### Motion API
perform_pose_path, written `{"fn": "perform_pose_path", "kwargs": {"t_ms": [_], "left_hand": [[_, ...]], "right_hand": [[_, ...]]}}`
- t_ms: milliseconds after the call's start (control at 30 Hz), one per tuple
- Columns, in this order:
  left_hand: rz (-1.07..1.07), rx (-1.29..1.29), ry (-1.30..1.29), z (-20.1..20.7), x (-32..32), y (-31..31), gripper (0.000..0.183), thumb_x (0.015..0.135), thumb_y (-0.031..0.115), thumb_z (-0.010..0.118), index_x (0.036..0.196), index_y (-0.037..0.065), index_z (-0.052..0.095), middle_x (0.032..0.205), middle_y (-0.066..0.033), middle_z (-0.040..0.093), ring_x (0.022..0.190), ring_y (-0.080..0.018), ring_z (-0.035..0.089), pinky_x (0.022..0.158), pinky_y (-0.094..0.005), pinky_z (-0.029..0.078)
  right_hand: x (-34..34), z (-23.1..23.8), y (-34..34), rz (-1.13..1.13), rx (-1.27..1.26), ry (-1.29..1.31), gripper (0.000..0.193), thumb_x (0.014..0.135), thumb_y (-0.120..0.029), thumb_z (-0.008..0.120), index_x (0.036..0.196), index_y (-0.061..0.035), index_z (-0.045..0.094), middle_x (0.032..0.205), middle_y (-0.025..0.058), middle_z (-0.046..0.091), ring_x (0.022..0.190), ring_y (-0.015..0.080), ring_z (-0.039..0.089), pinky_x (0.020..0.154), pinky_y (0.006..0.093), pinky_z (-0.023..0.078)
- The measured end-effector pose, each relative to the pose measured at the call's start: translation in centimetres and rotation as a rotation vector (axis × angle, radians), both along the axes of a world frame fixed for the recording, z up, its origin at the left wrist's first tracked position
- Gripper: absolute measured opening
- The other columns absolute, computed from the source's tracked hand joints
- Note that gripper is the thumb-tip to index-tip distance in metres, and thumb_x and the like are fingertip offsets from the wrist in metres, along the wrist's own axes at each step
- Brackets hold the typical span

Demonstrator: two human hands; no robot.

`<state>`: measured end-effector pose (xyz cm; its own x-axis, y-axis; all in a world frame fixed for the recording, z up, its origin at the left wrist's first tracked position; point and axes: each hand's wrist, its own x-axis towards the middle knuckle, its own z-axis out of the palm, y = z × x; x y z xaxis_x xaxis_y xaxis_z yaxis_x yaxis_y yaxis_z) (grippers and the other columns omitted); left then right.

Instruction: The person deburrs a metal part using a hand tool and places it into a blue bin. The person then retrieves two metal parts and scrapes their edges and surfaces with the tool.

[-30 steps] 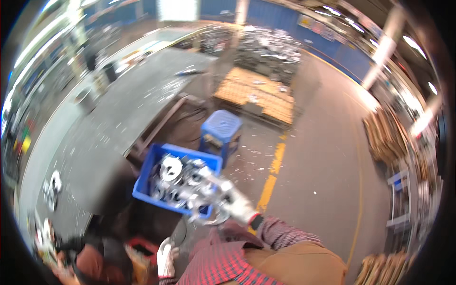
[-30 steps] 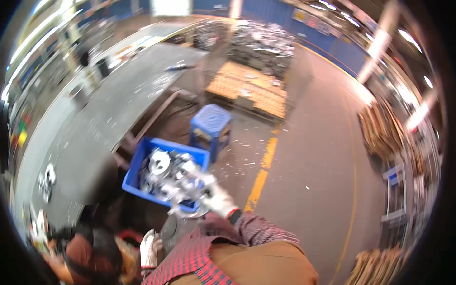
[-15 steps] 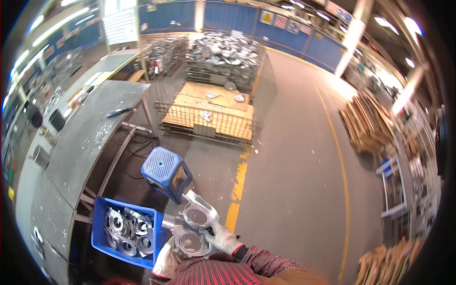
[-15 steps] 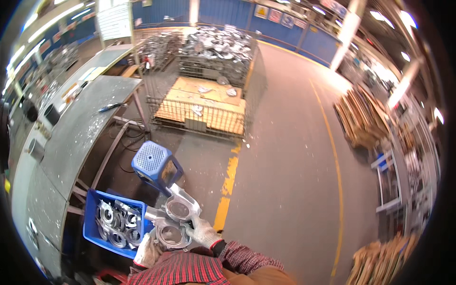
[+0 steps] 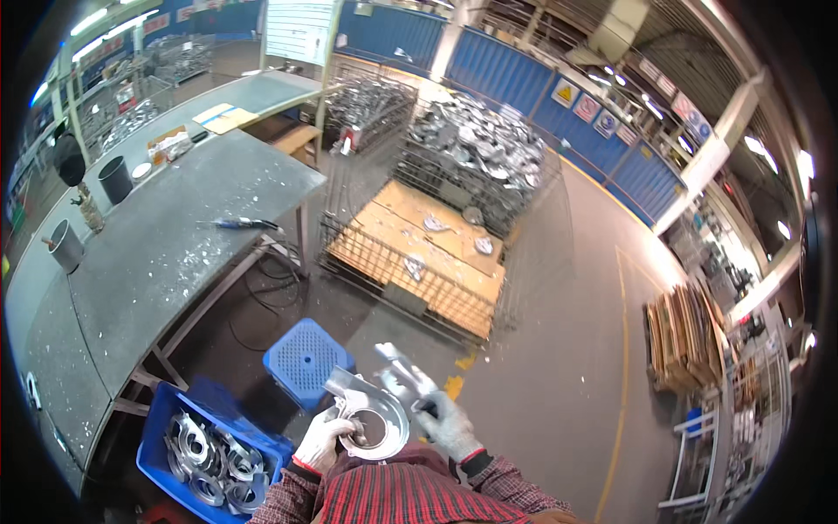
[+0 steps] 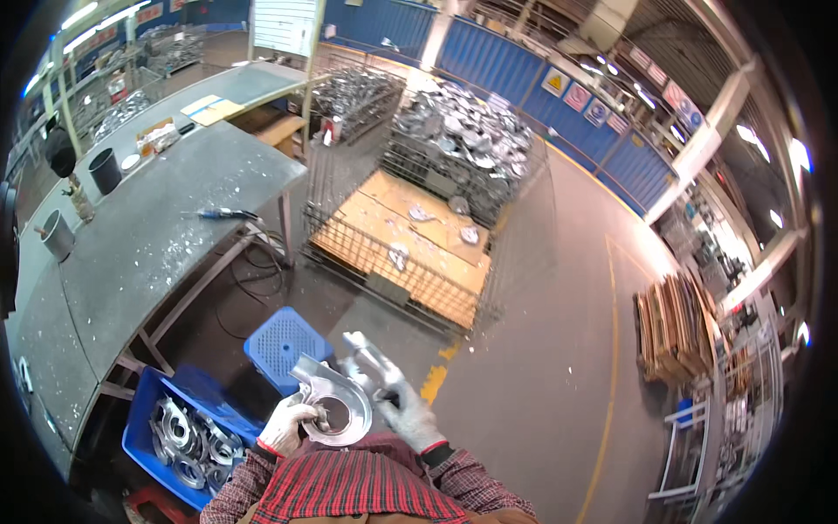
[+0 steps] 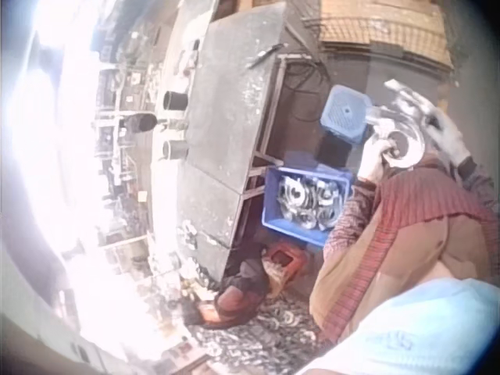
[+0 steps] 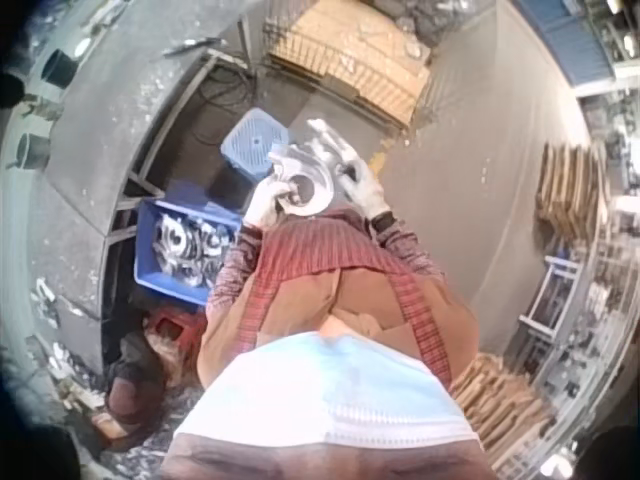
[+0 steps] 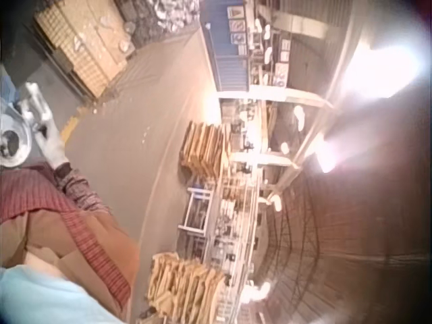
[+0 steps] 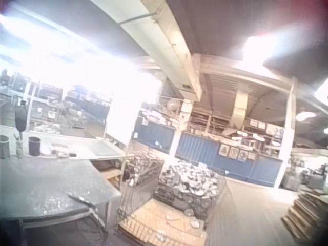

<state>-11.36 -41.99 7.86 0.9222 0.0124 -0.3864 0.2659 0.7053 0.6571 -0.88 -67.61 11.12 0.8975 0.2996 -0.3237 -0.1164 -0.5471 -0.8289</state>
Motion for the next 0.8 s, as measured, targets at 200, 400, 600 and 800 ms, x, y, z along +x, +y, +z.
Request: {"fn": "perform_pose_path", "kwargs": {"t_ms": [200,400,600,800], "left_hand": [[0.319,0.013,0.094,-0.5,5.4,6.2,0.029,0.093,-0.001,0.063,0.121,-0.006,0.064,0.094,-0.0123,0.073,0.075,-0.0231,0.075,0.07,-0.0338,0.064],[1.068,0.021,0.211,-3.3,6.7,11.2,0.037,0.085,0.0,0.066,0.122,-0.004,0.062,0.09,-0.0137,0.07,0.07,-0.0244,0.074,0.064,-0.0375,0.066],[1.441,0.105,0.378,-1.0,12.8,9.9,0.03,0.085,-0.002,0.069,0.114,-0.007,0.063,0.091,-0.0152,0.071,0.068,-0.0274,0.073,0.066,-0.0406,0.065],[1.76,0.256,0.427,5.4,16.0,8.0,0.019,0.087,0.004,0.066,0.104,-0.005,0.065,0.081,-0.0117,0.068,0.064,-0.0234,0.069,0.062,-0.0386,0.062]], "right_hand": [[13.8,-2.2,4.0,-0.066,-0.019,-0.011,0.018,0.103,-0.007,0.066,0.12,-0.0049,0.067,0.086,0.0058,0.072,0.065,0.0113,0.068,0.056,0.0304,0.058],[26.2,-4.2,16.7,0.34,0.025,0.107,0.019,0.103,-0.012,0.071,0.12,-0.0049,0.069,0.085,0.0069,0.075,0.067,0.0117,0.071,0.061,0.0323,0.059],[38.6,-5.7,29.5,0.961,-0.085,-0.117,0.028,0.101,-0.034,0.074,0.121,-0.0145,0.072,0.098,0.0166,0.081,0.086,0.032,0.081,0.079,0.0468,0.063],[43.0,-2.1,42.0,1.319,0.112,-0.257,0.041,0.102,-0.045,0.067,0.128,-0.014,0.063,0.102,0.0275,0.077,0.097,0.0508,0.075,0.084,0.0609,0.059]]}}
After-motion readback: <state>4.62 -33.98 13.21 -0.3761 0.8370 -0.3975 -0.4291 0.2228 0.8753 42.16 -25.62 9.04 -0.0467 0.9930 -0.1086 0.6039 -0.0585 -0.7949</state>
